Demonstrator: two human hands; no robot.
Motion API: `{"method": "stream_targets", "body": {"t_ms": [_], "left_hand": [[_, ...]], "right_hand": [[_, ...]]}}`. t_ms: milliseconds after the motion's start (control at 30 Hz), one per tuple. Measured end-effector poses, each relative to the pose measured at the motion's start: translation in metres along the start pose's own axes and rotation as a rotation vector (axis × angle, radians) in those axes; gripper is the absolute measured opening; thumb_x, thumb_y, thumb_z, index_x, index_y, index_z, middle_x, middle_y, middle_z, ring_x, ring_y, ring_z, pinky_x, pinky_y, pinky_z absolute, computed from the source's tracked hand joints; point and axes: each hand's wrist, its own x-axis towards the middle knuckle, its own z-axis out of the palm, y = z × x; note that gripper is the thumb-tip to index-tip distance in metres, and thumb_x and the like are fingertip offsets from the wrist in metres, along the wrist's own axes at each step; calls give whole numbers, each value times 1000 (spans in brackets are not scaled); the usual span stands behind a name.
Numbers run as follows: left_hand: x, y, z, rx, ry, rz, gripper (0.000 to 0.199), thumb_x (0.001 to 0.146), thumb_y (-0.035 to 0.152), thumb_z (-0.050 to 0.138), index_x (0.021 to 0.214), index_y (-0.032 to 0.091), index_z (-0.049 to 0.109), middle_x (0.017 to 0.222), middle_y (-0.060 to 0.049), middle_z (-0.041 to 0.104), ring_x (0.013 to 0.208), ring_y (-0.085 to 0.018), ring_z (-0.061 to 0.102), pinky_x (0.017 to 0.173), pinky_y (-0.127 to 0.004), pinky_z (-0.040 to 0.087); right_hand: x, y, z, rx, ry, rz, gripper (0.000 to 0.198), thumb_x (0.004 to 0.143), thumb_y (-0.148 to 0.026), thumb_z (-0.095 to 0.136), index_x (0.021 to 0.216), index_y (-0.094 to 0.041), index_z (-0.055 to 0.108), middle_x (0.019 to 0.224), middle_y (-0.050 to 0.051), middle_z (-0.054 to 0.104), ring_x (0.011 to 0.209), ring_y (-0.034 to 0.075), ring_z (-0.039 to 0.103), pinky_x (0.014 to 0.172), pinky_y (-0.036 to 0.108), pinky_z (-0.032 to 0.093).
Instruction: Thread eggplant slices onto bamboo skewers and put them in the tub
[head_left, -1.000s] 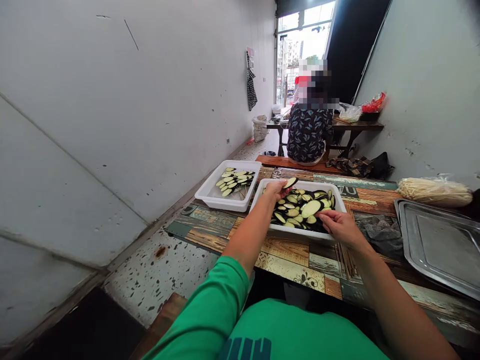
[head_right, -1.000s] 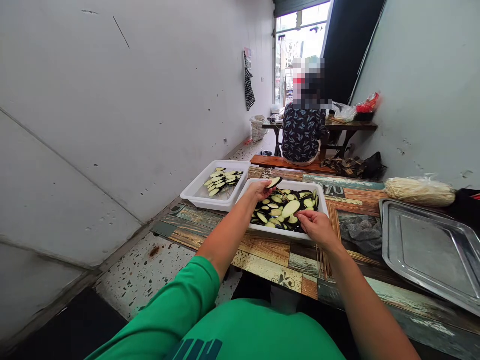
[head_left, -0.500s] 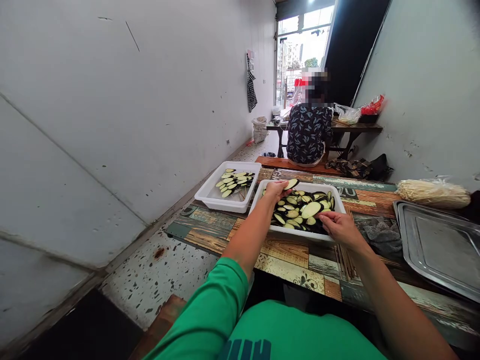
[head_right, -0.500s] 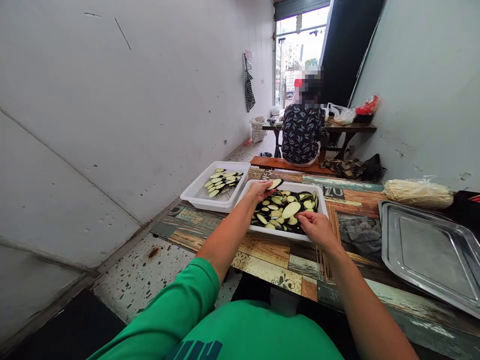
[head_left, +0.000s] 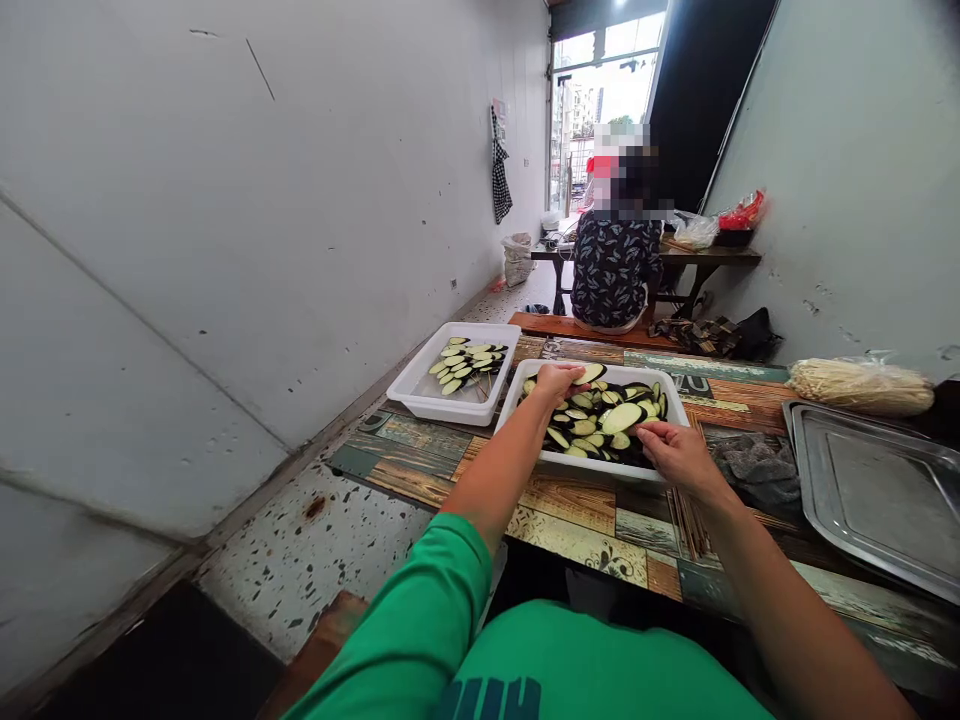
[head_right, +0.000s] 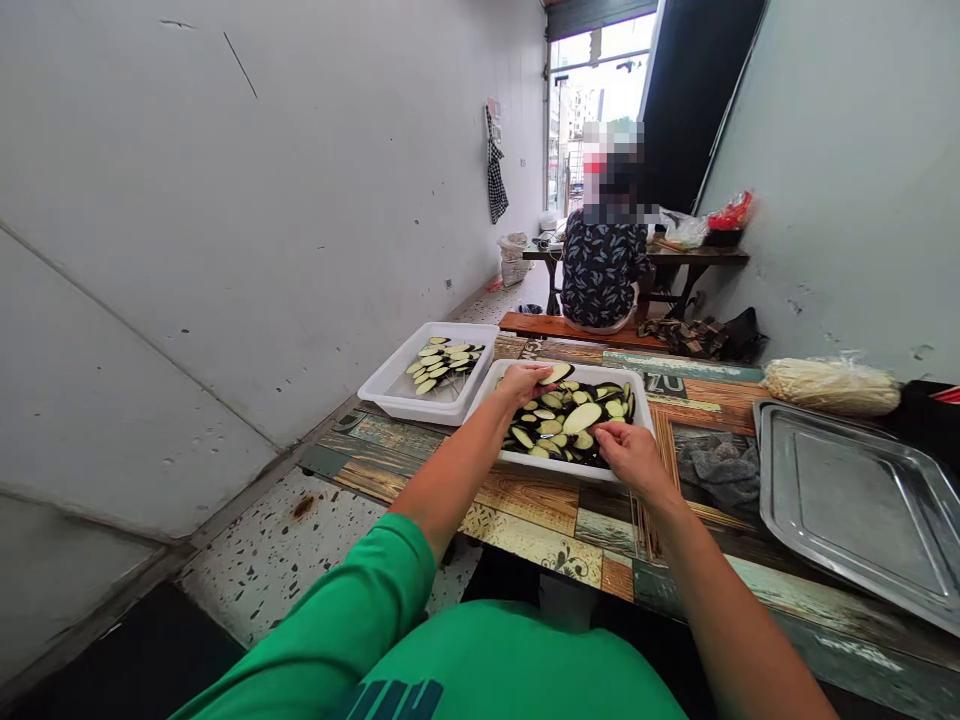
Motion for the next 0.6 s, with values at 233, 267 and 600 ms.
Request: {"method": "stream_targets", "body": {"t_ms": [233,267,600], "left_hand": [[-2,-3,3,-5,-25,-1,19,68,2,80,65,8,62,63,-3,61,61,-10,62,73,-31,61],[-2,-4,3,-2,-32,-2,19,68,3,80,65,8,62,63,-2,61,61,-10,62,74,-32,61],[-7,-7,7,-7,-93,-9,19,69,2,80,64,7,62,65,-3,61,62,-10,61,74,-33,61]], "right_hand": [[4,7,0,-32,37,18,43,68,-49,60,80,-11,74,49,-2,49,46,10,37,45,24,24],[4,8,0,-36,39,14,42,68,-49,60,80,-11,74,50,-2,49,47,10,37,45,24,25],[0,3,2,-3,40,-9,42,69,-51,60,78,-12,71,47,-4,43,45,10,33,44,24,20]]}}
